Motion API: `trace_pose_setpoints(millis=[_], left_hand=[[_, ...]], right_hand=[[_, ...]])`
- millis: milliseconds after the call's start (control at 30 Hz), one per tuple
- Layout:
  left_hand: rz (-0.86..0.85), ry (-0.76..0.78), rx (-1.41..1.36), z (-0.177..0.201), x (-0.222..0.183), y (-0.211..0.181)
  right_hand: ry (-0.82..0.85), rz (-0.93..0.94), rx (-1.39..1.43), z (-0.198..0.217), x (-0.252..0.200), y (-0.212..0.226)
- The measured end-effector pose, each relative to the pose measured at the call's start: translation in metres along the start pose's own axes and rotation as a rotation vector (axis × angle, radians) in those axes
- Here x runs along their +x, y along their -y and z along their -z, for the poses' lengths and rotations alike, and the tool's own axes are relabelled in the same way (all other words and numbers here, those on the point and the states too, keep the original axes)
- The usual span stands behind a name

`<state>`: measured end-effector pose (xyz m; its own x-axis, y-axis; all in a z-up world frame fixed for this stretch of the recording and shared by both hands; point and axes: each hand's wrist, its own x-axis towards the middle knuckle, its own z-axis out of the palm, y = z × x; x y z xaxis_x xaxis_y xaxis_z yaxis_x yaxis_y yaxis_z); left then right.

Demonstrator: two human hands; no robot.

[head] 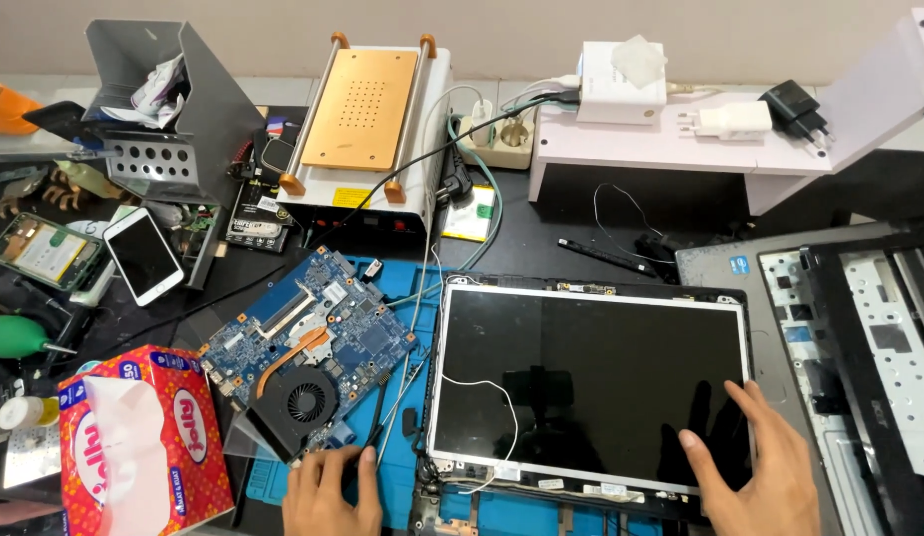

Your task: Disassembling a laptop to remove internal components and the display assembly.

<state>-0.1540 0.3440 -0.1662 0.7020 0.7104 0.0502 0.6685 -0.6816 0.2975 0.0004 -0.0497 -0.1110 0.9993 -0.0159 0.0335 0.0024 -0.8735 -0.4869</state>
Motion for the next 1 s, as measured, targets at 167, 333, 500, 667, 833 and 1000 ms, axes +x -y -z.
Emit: trace_pose_setpoints(millis=[167, 333, 500, 667, 833, 1000], left_hand=[[-0.004, -0.224, -0.112, 0.015, -0.001, -0.038], [-0.166, -0.083, -0.289, 0.027, 0.002, -0.086], [-0.311, -0.014, -0.470, 0.047, 0.008, -0.136], [-0.595, -0.035, -0.315, 0.043, 0.018, -0.155], [-0.398, 0.060, -0.257, 0.036, 0.020, -0.144], [-0.332, 0.047, -0.261, 0.023, 0.017, -0.128]], right_hand=[[-0.007, -0.053, -0.033, 0.005, 0.002, -0.005], [0.070, -0.335, 0.094, 0.024, 0.008, 0.015], [-0.026, -0.221, 0.287, 0.026, 0.009, 0.004], [0.006, -0.286, 0.386, 0.028, 0.018, -0.001], [-0.010, -0.335, 0.441, 0.028, 0.020, -0.001], [-0.031, -0.362, 0.302, 0.035, 0.018, 0.015]])
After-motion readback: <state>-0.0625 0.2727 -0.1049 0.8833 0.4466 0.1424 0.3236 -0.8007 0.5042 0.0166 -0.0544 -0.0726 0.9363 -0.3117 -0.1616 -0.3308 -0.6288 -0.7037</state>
